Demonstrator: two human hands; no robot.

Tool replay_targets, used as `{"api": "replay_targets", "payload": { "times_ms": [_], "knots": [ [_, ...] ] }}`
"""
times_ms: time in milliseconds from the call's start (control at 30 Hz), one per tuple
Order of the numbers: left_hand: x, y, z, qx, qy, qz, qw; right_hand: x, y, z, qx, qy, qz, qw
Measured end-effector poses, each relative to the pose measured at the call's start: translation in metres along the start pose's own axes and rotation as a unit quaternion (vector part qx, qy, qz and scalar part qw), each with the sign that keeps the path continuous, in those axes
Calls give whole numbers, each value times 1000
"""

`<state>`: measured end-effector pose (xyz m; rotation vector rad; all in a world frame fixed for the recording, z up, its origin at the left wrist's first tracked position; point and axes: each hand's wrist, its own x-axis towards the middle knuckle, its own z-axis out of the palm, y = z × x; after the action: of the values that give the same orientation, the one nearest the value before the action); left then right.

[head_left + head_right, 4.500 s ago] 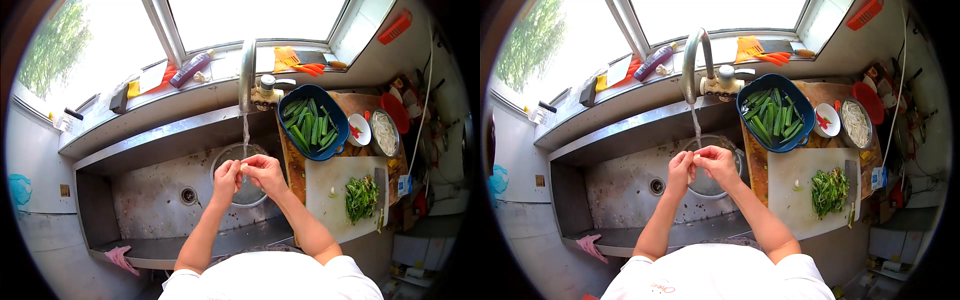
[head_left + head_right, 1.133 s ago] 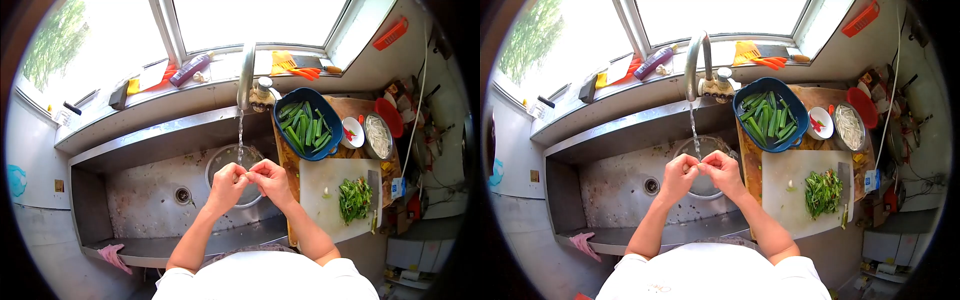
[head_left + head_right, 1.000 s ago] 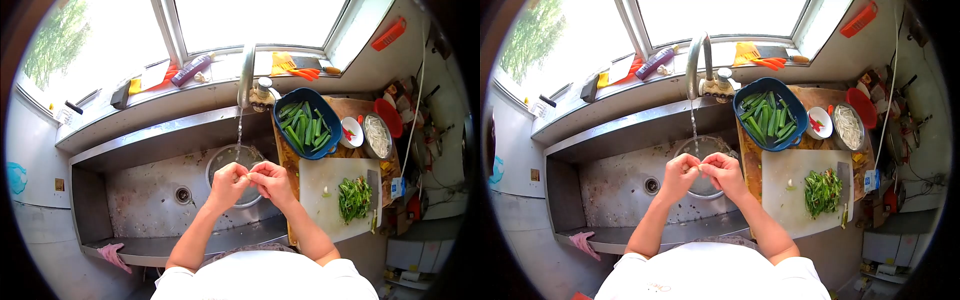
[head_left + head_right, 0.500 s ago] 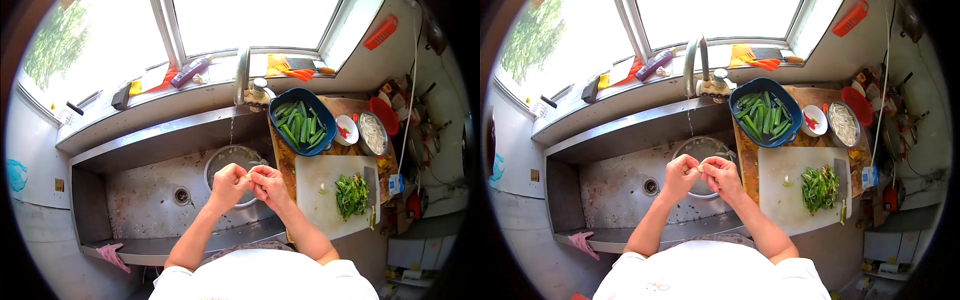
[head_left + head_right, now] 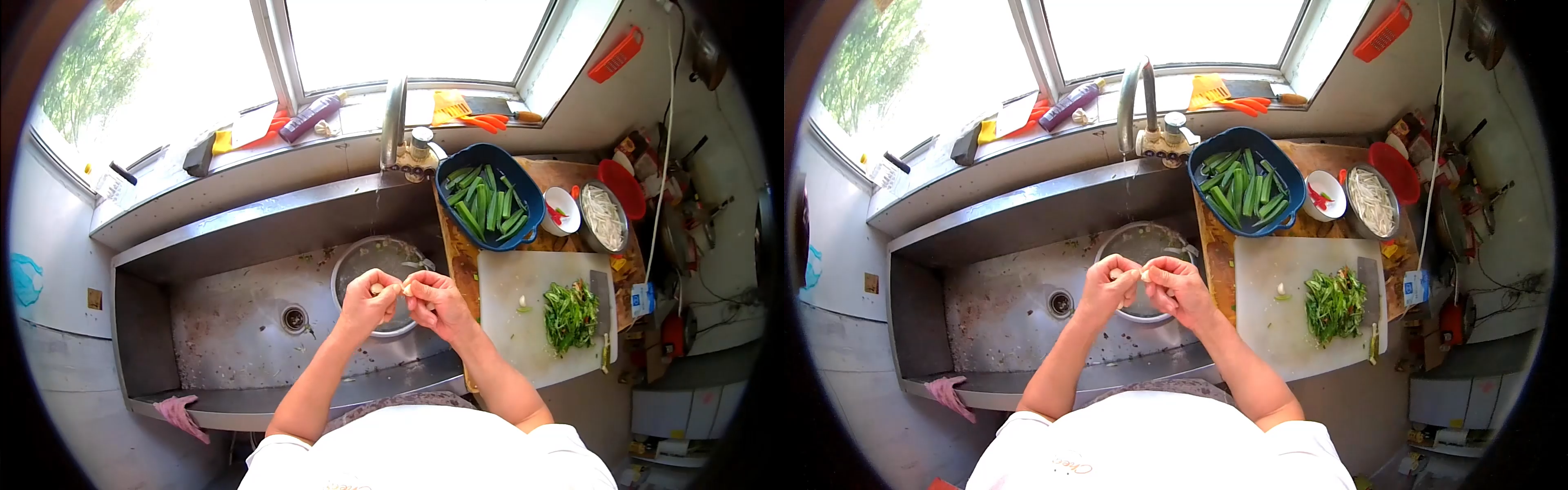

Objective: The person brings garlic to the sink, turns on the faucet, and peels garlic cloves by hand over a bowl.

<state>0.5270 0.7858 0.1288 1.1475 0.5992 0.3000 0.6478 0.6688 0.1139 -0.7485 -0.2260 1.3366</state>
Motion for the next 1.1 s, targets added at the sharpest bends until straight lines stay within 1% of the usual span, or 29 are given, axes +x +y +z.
{"api": "replay_targets", "payload": {
  "times_ms": [67,167,300,367,400,467,600,700,800,833,933,967,1067,1100],
  "knots": [
    [-2,3,-2,-5,1,11,1000,-1,-2,4,-13,15,-10,1000],
    [-6,4,-1,14,7,26,1000,-3,0,9,17,44,-8,999],
    [-8,1,-1,54,15,72,996,-5,4,9,-31,42,-17,998],
    [-9,1,-2,53,15,76,996,-6,2,11,-66,39,-25,997],
    [-9,2,-3,52,15,78,995,-6,2,10,-55,31,-29,998],
    [-9,2,-3,44,29,82,995,-6,4,9,-34,16,-38,999],
    [-11,6,-7,20,36,78,996,-7,0,17,-42,29,-44,998],
    [-11,8,-15,-65,53,55,995,-6,1,14,-68,55,-40,995],
    [-6,7,-25,85,131,89,984,-7,-1,17,-94,84,-36,991],
    [-2,3,-29,188,142,121,964,-7,0,18,-107,88,-34,990],
    [0,2,-27,213,126,148,957,-3,0,18,-125,90,-37,987],
    [-1,0,-31,224,110,120,961,-2,1,17,-128,91,-40,987],
    [1,-3,-31,167,68,67,981,-1,1,18,-144,97,-55,983],
    [0,-1,-29,123,58,32,990,-1,1,19,-158,100,-57,981]
  ]
}}
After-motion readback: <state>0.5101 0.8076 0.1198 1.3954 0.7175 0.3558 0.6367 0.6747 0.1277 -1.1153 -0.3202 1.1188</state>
